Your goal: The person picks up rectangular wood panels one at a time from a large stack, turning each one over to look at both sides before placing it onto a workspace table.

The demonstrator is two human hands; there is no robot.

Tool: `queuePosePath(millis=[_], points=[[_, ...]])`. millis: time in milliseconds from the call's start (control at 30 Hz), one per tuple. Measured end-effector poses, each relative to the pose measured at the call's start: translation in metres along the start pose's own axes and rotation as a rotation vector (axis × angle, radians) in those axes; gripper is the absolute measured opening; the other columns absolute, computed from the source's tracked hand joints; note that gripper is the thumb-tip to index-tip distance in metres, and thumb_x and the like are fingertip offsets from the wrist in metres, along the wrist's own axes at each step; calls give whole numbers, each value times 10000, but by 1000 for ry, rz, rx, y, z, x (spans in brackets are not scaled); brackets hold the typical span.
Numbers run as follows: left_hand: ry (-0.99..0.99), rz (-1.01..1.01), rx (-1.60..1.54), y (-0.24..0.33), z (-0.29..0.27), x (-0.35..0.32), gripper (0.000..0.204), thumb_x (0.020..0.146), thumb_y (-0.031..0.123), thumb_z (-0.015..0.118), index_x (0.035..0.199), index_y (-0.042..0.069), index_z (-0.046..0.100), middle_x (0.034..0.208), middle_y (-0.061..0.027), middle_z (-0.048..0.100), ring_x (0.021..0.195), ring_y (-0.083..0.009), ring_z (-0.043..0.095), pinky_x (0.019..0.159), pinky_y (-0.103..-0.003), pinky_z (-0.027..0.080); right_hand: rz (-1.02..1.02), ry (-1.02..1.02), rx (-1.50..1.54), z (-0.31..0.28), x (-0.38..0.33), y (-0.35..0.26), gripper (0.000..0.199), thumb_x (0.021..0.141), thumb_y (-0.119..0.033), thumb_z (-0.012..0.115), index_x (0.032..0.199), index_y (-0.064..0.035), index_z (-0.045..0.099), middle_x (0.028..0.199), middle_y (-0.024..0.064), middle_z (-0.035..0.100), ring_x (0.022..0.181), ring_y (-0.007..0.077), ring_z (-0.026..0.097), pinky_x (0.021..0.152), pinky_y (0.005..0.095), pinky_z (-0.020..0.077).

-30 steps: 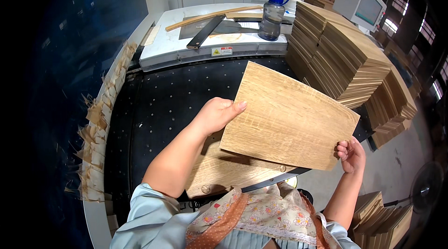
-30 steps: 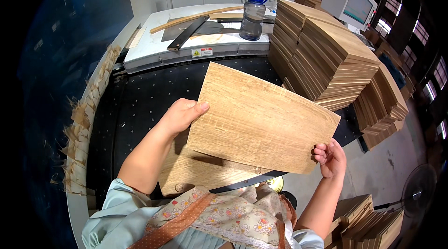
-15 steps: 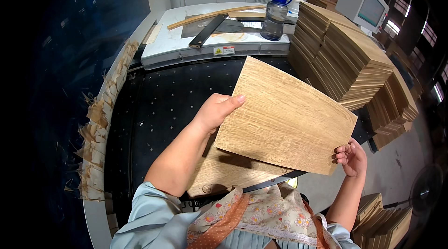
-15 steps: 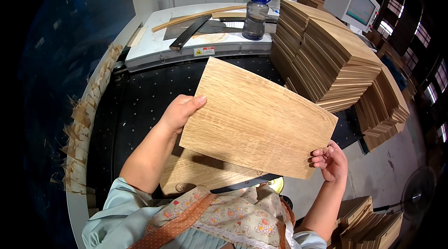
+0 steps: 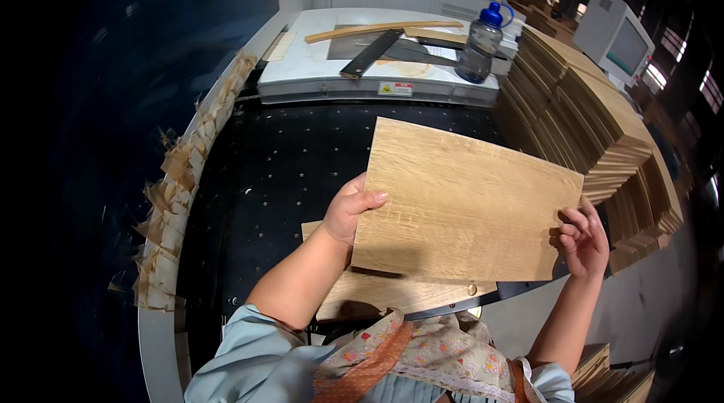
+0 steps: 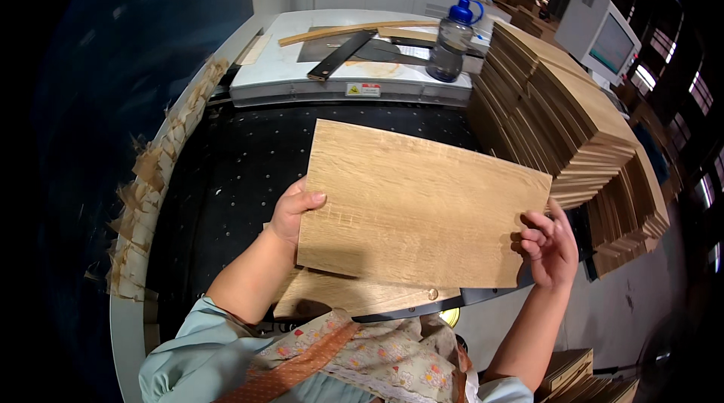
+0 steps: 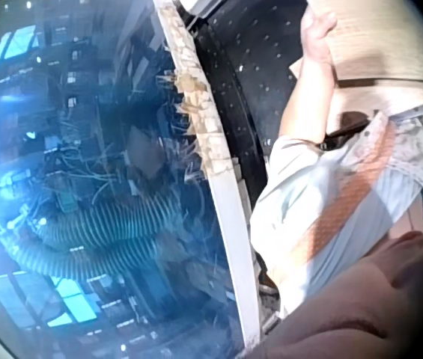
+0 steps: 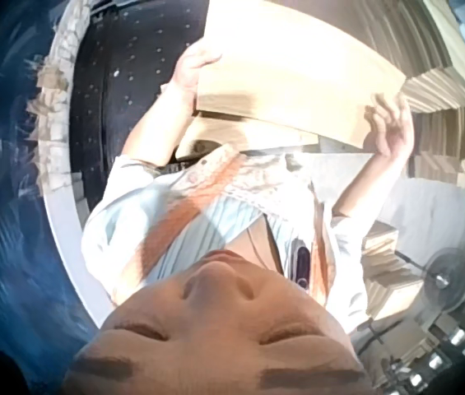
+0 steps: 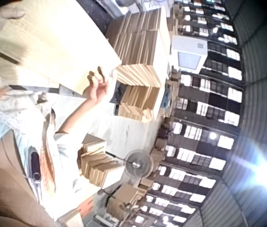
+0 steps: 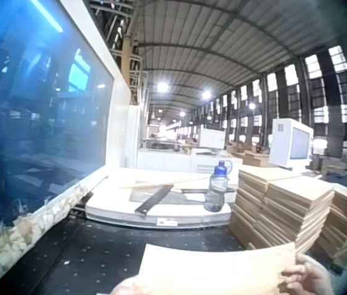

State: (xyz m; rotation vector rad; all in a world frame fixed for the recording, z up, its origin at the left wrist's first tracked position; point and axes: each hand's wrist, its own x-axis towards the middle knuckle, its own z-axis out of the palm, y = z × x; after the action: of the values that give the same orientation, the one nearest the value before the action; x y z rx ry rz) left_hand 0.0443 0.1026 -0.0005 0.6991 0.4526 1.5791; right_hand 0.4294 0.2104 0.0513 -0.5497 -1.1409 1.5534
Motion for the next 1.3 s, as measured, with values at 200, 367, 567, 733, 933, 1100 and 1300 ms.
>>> queuePosePath(millis=[200, 367, 567, 733, 933, 1100, 1300], points=[[51, 100, 98, 1, -9, -14, 497, 760, 113, 613, 1206, -52, 468, 1127, -168, 574, 1009, -239, 583, 884, -347, 464, -106, -943, 113, 1, -27, 30, 467, 845, -213, 623, 1039, 203, 540, 952, 365, 589, 814, 351, 662, 700, 381, 555], [157, 152, 8, 0, -38, -25, 587, 752, 127, 604, 1272, -49, 394, 1173, -215, 539, 1040, -308, 573, 896, -416, 484, 570, -969, -382, 46, -49, 72, 449, 853, -104, 632, 1269, 1, 500, 1139, 111, 615, 1030, 176, 581, 853, 324, 486], [321, 71, -268, -6, -49, -22, 579, 765, 215, 560, 1281, -8, 422, 1208, -236, 520, 1059, -367, 553, 903, -480, 460, 492, -474, 254, 57, -30, 143, 579, 877, -219, 597, 1348, -12, 331, 1224, 166, 523, 1139, 266, 517, 928, 419, 451], [305, 37, -309, -7, -36, -23, 560, 840, 322, 472, 1316, 31, 416, 1291, -202, 484, 1150, -386, 490, 946, -520, 401, 314, -351, 619, 97, -10, 172, 557, 872, -217, 600, 1316, 15, 356, 1218, 154, 517, 1157, 265, 492, 981, 415, 392], [209, 116, -231, -13, -70, -39, 598, 841, 333, 491, 1343, 27, 380, 1319, -195, 462, 1170, -373, 480, 950, -512, 405, 570, -344, 718, 112, -5, 195, 392, 902, -226, 556, 1205, 15, 496, 1179, 132, 561, 1105, 245, 531, 965, 374, 404], [192, 85, -120, -11, -87, -40, 636, 799, 290, 556, 1331, -7, 372, 1274, -205, 493, 1129, -364, 514, 929, -485, 436, 607, -335, 709, 101, -11, 217, 408, 862, -171, 618, 1227, -33, 499, 1160, 89, 579, 1087, 217, 545, 949, 362, 418], [265, 93, -83, -11, -102, -43, 651, 751, 207, 618, 1304, -40, 380, 1223, -217, 524, 1076, -363, 551, 904, -459, 466, 657, -328, 667, 102, -11, 213, 445, 855, -149, 622, 1258, -61, 454, 1148, 81, 566, 1080, 203, 538, 937, 369, 428]])
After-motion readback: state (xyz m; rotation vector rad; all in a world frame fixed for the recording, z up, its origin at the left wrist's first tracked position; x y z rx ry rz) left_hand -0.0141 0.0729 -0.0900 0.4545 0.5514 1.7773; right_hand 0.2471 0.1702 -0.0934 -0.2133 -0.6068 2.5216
